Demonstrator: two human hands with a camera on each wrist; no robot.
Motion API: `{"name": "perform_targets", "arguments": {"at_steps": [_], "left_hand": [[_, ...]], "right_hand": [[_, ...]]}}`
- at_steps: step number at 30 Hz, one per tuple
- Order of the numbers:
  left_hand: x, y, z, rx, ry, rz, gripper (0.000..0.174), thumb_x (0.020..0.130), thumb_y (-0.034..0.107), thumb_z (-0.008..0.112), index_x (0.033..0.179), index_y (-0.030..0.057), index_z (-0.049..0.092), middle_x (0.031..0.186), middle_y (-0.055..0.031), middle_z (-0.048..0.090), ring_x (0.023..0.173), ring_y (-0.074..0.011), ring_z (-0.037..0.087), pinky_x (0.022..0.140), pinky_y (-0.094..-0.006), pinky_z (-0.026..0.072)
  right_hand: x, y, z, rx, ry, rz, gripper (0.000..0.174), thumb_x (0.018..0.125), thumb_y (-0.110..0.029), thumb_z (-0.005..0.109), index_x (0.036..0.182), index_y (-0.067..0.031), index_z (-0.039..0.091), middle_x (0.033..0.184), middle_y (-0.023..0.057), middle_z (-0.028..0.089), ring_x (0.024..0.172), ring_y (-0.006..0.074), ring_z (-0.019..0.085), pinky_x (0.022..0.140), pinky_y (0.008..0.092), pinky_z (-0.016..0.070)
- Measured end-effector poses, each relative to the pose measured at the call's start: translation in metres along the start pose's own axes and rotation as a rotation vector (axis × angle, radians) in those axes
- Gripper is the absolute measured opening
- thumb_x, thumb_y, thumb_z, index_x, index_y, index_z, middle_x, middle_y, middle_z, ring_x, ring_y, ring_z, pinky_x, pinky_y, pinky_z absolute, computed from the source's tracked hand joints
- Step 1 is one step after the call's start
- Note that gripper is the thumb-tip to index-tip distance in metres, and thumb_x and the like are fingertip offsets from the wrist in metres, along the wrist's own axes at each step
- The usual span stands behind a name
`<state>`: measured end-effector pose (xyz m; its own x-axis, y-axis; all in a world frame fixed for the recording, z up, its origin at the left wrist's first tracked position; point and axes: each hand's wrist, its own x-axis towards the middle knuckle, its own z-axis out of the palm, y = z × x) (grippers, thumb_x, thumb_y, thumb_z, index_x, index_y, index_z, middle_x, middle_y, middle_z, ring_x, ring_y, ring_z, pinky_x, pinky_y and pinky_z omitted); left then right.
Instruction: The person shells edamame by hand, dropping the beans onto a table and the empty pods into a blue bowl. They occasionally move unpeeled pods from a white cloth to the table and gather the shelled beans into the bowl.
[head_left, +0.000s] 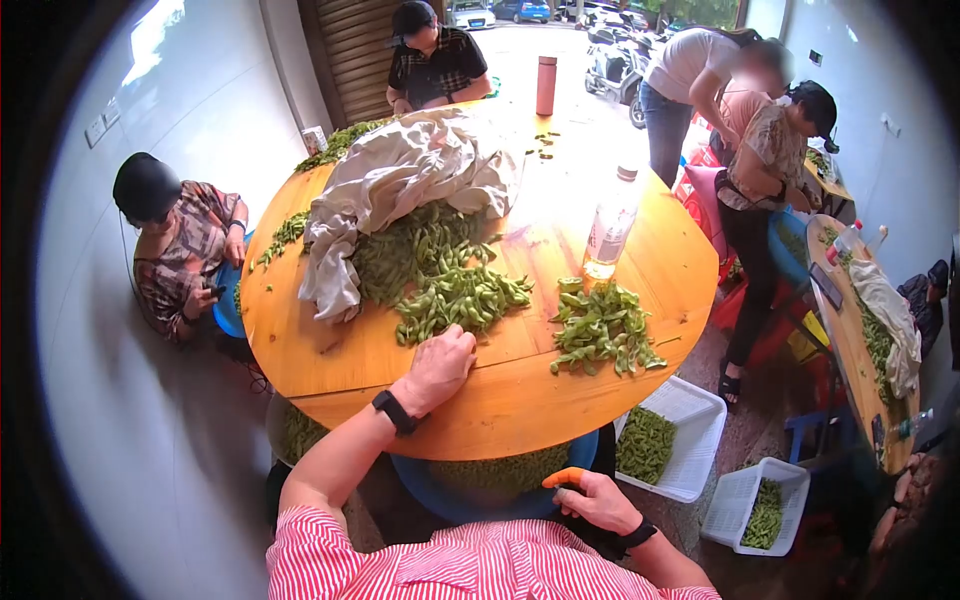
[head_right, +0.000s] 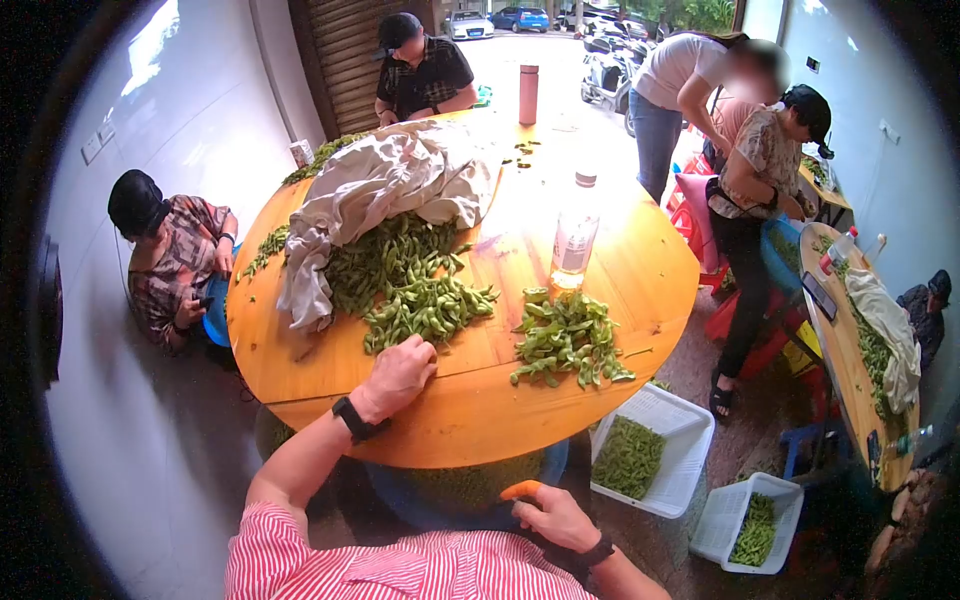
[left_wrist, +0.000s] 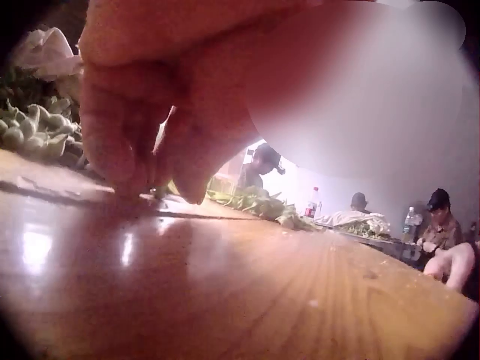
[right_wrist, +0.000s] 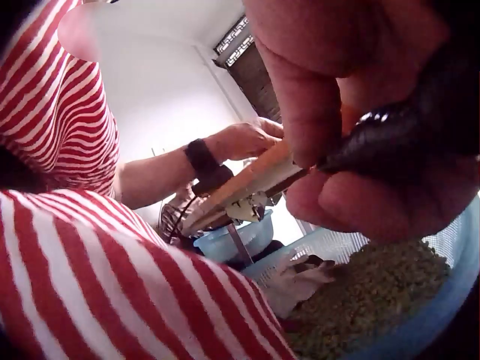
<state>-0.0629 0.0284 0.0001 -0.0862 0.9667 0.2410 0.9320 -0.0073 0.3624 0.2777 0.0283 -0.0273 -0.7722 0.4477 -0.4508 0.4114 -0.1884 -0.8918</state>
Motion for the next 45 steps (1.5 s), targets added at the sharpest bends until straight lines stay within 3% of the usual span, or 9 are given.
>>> {"name": "perform_targets", "arguments": {"at_steps": [24, 32, 33, 34, 36, 38, 39, 41, 45], "left_hand": [[0.051, -0.015, -0.038, -0.006, 0.153, -0.046, 0.024, 0.084, 0.017, 0.066, 0.105, 0.0062, 0.061, 0.097, -0.0156, 0.057, 0.087, -0.0364, 0.061, 0.072, -0.0454, 0.0507], [0.001, 0.094, -0.139, -0.516, 0.905, 0.355, 0.019, 0.075, -0.010, 0.065, 0.088, 0.0014, 0.059, 0.087, -0.0135, 0.062, 0.073, -0.0251, 0.060, 0.062, -0.0365, 0.0488], [-0.017, 0.106, -0.140, -0.383, 0.963, 0.394, 0.011, 0.078, -0.005, 0.061, 0.086, 0.0021, 0.059, 0.086, -0.0138, 0.061, 0.071, -0.0275, 0.058, 0.058, -0.0347, 0.0473], [-0.041, 0.102, -0.161, -0.386, 0.602, 0.589, 0.019, 0.081, 0.002, 0.066, 0.099, 0.0028, 0.063, 0.092, -0.0129, 0.065, 0.077, -0.0253, 0.064, 0.068, -0.0328, 0.0522], [-0.065, 0.135, -0.133, -0.750, 1.016, 0.530, 0.012, 0.079, 0.008, 0.065, 0.090, 0.0046, 0.064, 0.094, -0.0118, 0.063, 0.083, -0.0252, 0.064, 0.071, -0.0337, 0.0529], [-0.098, 0.147, -0.145, -0.746, 0.830, 0.600, 0.048, 0.091, 0.019, 0.069, 0.132, 0.0142, 0.046, 0.127, -0.0067, 0.052, 0.114, -0.0275, 0.052, 0.085, -0.0495, 0.0495], [-0.084, 0.150, -0.145, -0.756, 0.816, 0.606, 0.048, 0.091, 0.019, 0.069, 0.132, 0.0142, 0.046, 0.127, -0.0067, 0.052, 0.114, -0.0275, 0.052, 0.085, -0.0495, 0.0495], [-0.048, 0.162, -0.145, -0.631, 1.503, 1.242, 0.035, 0.085, 0.006, 0.071, 0.117, 0.0112, 0.059, 0.108, 0.0005, 0.054, 0.107, -0.0153, 0.054, 0.082, -0.0303, 0.0502], [-0.047, 0.167, -0.137, -0.773, 1.348, 1.415, 0.025, 0.082, -0.004, 0.069, 0.103, 0.0067, 0.062, 0.102, 0.0033, 0.054, 0.103, -0.0123, 0.055, 0.081, -0.0283, 0.0504]], "right_hand": [[0.057, -0.068, 0.007, -0.009, -0.016, -0.183, 0.023, 0.096, -0.007, 0.056, 0.117, -0.0014, 0.063, 0.084, 0.0006, 0.062, 0.070, 0.0072, 0.057, 0.064, 0.0217, 0.0478], [0.064, -0.059, 0.003, 0.154, -0.022, -0.107, 0.023, 0.095, -0.006, 0.057, 0.115, 0.0006, 0.063, 0.084, 0.0030, 0.065, 0.068, 0.0085, 0.061, 0.062, 0.0218, 0.0494], [0.064, -0.060, 0.003, 0.134, -0.032, -0.122, 0.023, 0.095, -0.007, 0.056, 0.115, 0.0003, 0.064, 0.084, 0.0032, 0.066, 0.068, 0.0084, 0.061, 0.063, 0.0227, 0.0501], [0.063, -0.061, 0.002, 0.161, 0.006, -0.131, 0.023, 0.095, -0.007, 0.056, 0.115, 0.0003, 0.064, 0.084, 0.0032, 0.066, 0.068, 0.0084, 0.061, 0.063, 0.0227, 0.0501], [0.062, -0.064, 0.003, 0.053, -0.035, -0.127, 0.023, 0.096, -0.009, 0.056, 0.115, -0.0003, 0.064, 0.083, 0.0031, 0.065, 0.068, 0.0084, 0.061, 0.063, 0.0233, 0.0506], [0.062, -0.064, 0.003, 0.054, -0.020, -0.142, 0.023, 0.095, -0.010, 0.056, 0.115, -0.0010, 0.064, 0.082, 0.0033, 0.065, 0.068, 0.0091, 0.062, 0.063, 0.0238, 0.0511], [0.062, -0.065, 0.003, 0.013, -0.016, -0.150, 0.024, 0.095, -0.010, 0.056, 0.116, -0.0011, 0.064, 0.081, 0.0033, 0.064, 0.067, 0.0095, 0.062, 0.063, 0.0241, 0.0511], [0.060, -0.067, 0.005, -0.023, -0.012, -0.155, 0.024, 0.094, -0.010, 0.057, 0.116, -0.0012, 0.064, 0.079, 0.0033, 0.064, 0.067, 0.0098, 0.062, 0.063, 0.0244, 0.0512], [0.060, -0.069, 0.007, 0.012, -0.008, -0.169, 0.024, 0.094, -0.010, 0.057, 0.115, -0.0001, 0.064, 0.079, 0.0022, 0.063, 0.067, 0.0087, 0.061, 0.063, 0.0235, 0.0505]]}}
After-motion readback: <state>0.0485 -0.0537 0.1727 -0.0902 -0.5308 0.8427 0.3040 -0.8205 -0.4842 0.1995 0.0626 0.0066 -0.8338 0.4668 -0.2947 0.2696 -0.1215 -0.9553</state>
